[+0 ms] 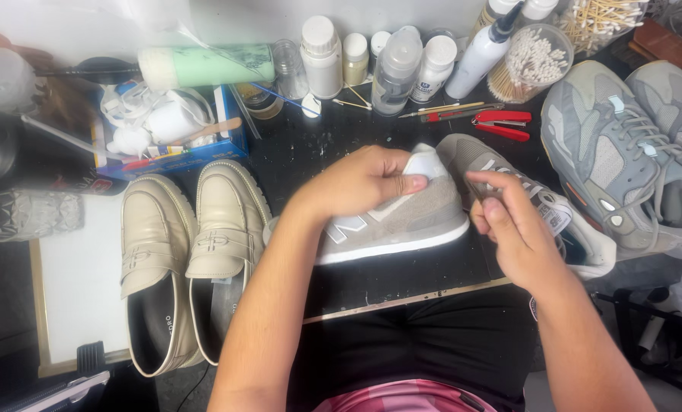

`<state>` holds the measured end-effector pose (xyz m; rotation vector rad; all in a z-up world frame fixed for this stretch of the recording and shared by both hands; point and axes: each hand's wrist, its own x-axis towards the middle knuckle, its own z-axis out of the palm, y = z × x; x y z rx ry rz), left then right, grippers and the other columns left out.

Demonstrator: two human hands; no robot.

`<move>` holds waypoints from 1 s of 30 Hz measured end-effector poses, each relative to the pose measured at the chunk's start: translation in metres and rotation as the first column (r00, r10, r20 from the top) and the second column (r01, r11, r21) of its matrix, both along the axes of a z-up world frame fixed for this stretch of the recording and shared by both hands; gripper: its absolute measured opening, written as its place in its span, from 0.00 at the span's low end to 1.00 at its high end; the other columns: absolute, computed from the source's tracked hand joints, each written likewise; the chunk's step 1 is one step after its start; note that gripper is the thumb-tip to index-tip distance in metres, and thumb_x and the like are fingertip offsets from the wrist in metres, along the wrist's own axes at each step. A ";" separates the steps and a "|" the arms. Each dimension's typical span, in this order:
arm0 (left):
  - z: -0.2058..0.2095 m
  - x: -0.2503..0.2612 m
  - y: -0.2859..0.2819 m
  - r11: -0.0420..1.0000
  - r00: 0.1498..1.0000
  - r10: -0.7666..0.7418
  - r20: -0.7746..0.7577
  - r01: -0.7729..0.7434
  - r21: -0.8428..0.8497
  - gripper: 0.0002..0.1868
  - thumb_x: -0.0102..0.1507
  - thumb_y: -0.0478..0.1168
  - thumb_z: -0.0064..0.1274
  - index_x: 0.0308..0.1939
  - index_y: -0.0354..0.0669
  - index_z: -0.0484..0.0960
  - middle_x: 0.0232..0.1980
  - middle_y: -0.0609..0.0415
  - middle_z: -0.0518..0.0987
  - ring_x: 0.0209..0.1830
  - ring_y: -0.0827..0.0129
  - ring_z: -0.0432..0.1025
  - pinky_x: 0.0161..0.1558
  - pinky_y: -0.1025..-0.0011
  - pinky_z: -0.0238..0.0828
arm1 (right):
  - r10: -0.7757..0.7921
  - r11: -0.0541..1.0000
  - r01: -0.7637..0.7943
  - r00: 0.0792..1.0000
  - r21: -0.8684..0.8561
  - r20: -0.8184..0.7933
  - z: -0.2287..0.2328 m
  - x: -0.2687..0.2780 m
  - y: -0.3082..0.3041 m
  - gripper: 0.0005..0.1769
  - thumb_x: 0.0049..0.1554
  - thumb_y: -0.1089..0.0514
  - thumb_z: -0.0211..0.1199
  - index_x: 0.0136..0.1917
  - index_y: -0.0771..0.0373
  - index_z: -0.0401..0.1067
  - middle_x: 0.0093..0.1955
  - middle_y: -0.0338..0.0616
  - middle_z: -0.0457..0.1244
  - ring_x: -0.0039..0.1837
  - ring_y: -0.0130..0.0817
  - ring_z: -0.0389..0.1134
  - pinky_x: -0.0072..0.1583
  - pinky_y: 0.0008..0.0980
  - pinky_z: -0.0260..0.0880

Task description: The person uses a small metal tool to scrape and clean the surface of a grey sneaker. They focus on the heel and side panels, repeatedly picking at the material. The person rotates the shoe to access different areas and briefly handles a second pair of grey sneakers before returning to the first one.

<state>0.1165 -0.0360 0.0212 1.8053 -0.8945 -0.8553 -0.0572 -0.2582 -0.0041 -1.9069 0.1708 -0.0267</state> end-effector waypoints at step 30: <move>-0.080 0.023 -0.022 0.941 0.939 -0.306 -0.158 0.324 0.102 0.18 0.62 0.47 0.61 0.53 0.44 0.86 0.42 0.57 0.87 0.40 0.74 0.77 0.48 0.72 0.72 | 0.246 0.843 -0.109 0.949 -0.527 0.197 -0.002 0.008 0.028 0.17 0.52 0.63 0.68 0.56 0.60 0.76 0.57 0.43 0.65 0.57 0.43 0.67 0.58 0.37 0.68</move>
